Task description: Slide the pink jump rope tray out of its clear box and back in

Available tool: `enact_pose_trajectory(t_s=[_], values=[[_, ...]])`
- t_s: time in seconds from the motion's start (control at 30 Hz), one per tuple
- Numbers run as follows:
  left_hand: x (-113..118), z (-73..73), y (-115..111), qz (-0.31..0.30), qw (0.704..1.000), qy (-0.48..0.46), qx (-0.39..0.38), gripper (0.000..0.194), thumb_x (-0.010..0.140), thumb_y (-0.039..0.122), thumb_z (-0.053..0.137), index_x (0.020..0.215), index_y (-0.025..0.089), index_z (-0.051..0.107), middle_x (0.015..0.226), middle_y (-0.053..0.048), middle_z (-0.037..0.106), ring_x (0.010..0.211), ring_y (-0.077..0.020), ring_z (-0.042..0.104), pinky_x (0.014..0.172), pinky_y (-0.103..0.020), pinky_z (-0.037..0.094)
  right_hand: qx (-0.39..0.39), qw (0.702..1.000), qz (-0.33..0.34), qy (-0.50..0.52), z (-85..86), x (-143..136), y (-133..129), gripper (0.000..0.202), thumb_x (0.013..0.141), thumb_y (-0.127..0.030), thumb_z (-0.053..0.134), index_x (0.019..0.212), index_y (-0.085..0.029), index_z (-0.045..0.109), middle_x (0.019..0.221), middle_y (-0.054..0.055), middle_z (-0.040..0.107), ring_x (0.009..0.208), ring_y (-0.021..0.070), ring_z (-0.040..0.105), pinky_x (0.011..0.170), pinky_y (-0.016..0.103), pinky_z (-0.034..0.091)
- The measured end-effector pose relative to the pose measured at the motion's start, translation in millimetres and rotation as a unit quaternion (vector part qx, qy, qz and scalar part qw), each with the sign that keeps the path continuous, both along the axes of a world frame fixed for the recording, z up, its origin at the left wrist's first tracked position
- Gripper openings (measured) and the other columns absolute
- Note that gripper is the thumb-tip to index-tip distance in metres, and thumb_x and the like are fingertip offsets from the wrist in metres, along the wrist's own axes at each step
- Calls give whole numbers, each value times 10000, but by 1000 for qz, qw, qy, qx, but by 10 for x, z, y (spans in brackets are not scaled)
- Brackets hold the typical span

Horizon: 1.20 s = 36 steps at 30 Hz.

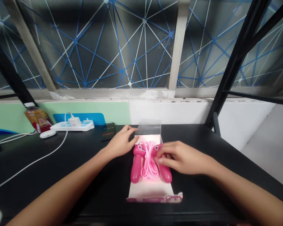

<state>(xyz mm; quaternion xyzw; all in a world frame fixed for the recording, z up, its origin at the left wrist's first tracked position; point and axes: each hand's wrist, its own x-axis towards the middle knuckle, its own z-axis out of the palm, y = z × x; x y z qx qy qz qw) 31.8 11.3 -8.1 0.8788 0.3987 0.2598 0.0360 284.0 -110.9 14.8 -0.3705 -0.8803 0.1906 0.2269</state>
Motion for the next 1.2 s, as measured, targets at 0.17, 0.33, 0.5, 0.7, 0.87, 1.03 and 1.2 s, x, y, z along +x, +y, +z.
enact_pose_trajectory(t_s=[0.17,0.33,0.5,0.7,0.87,1.03,1.2], values=[[-38,196,-305,-93,981,129,-113,391,875,524,550,1121,227,611,707,-1,624,638,-175,584,550,-255,355,95,975,-168,-111,-184,-13,107,435,907,-489,542,1227,-197,588,1012,90,621,783,218,615,703,352,471],[-90,223,-300,-84,975,124,-164,385,900,530,482,1037,189,598,675,-8,642,583,-165,576,520,-253,340,61,977,-184,-87,-273,-67,152,417,913,-496,529,1207,-207,591,1057,93,563,787,197,607,754,362,482],[-210,206,-162,-101,955,103,-259,395,911,514,446,1098,195,586,660,6,666,568,-157,610,538,-243,393,37,988,-151,-5,-248,-18,220,260,925,-381,552,1075,-179,617,935,59,601,771,171,589,717,314,474],[-146,167,-201,-96,969,68,-216,373,871,556,518,963,203,597,641,13,655,538,-151,588,502,-242,351,23,987,-160,-3,-305,-7,245,240,955,-332,505,1105,-157,573,965,80,639,744,164,608,666,303,483],[-103,194,-254,-94,978,80,-169,358,859,555,564,959,213,600,686,1,674,586,-165,592,514,-252,333,140,959,-202,-142,-235,-121,154,285,971,-369,463,1117,-160,589,1078,110,604,781,196,620,664,343,503],[-99,244,-246,-79,984,94,-130,372,855,559,578,1010,223,613,664,16,660,588,-170,584,520,-257,326,225,947,-117,-197,-105,-356,-54,337,968,-381,456,1164,-154,610,1132,150,607,1020,276,576,764,387,518],[-77,265,-158,-51,995,73,-37,382,896,534,523,1106,232,626,810,-17,649,726,-195,610,616,-277,415,214,947,-8,-240,-159,-492,-174,506,915,-498,535,1328,-206,531,1297,163,574,1101,327,561,843,454,493]])
